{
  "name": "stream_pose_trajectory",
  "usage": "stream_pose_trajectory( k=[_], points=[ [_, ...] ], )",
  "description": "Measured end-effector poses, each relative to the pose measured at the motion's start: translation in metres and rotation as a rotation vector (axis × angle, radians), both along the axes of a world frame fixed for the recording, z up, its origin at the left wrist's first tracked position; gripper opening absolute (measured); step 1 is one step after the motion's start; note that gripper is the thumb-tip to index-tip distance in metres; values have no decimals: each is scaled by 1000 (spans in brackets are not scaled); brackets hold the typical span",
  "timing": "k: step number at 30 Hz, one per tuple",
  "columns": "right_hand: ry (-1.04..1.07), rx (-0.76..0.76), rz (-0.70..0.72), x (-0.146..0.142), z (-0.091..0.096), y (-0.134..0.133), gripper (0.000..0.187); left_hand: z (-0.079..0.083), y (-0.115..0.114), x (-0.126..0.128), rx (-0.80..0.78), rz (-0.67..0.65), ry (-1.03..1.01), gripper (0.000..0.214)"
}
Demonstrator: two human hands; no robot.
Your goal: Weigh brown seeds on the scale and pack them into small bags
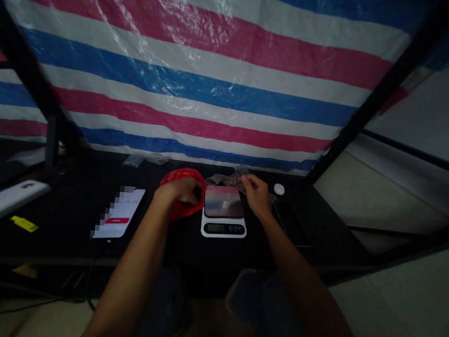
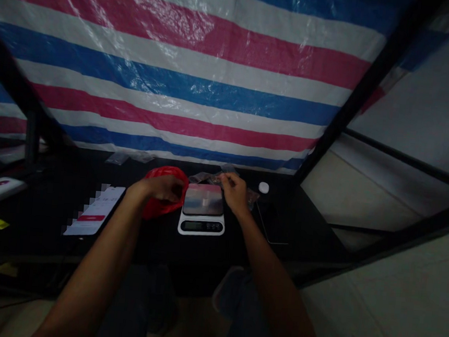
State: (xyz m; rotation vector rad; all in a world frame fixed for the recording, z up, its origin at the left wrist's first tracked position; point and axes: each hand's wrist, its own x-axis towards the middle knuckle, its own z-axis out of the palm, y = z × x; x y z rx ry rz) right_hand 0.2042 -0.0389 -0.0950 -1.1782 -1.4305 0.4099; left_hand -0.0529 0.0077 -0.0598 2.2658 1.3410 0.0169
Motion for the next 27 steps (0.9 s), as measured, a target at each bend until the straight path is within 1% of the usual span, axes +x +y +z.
stream_pose_trajectory(
  k=[3, 7, 10, 14, 18, 21, 23, 27],
  points=[
    [83, 3, -27, 5, -7, 5, 35, -6, -2, -1, -100, 16, -89, 35],
    [155, -22, -52, 12, -15, 1, 38, -18, -8, -8, -48, 84, -150, 24],
    [157, -27, -52, 13, -16, -2, 40, -22, -14, -11, -68, 92, -170, 26],
    [166, -28, -59, 12, -13, -3, 39, -18, -20, -13, -91, 89, -188, 23],
    [148, -16, -65, 11, -11, -5, 39, -16, -23, -18, -108, 168, -245, 23],
    [116, -19, -59, 11, -10, -7, 39, -15, -22, -25, -54, 208, -241, 25],
    [96, -23, -54, 10, -10, -8, 39, -12, -23, -29, 5, 206, -224, 25],
    [87, -22, -34, 9, -10, -9, 38, 2, -29, -31, 75, 185, -231, 23]
  ],
)
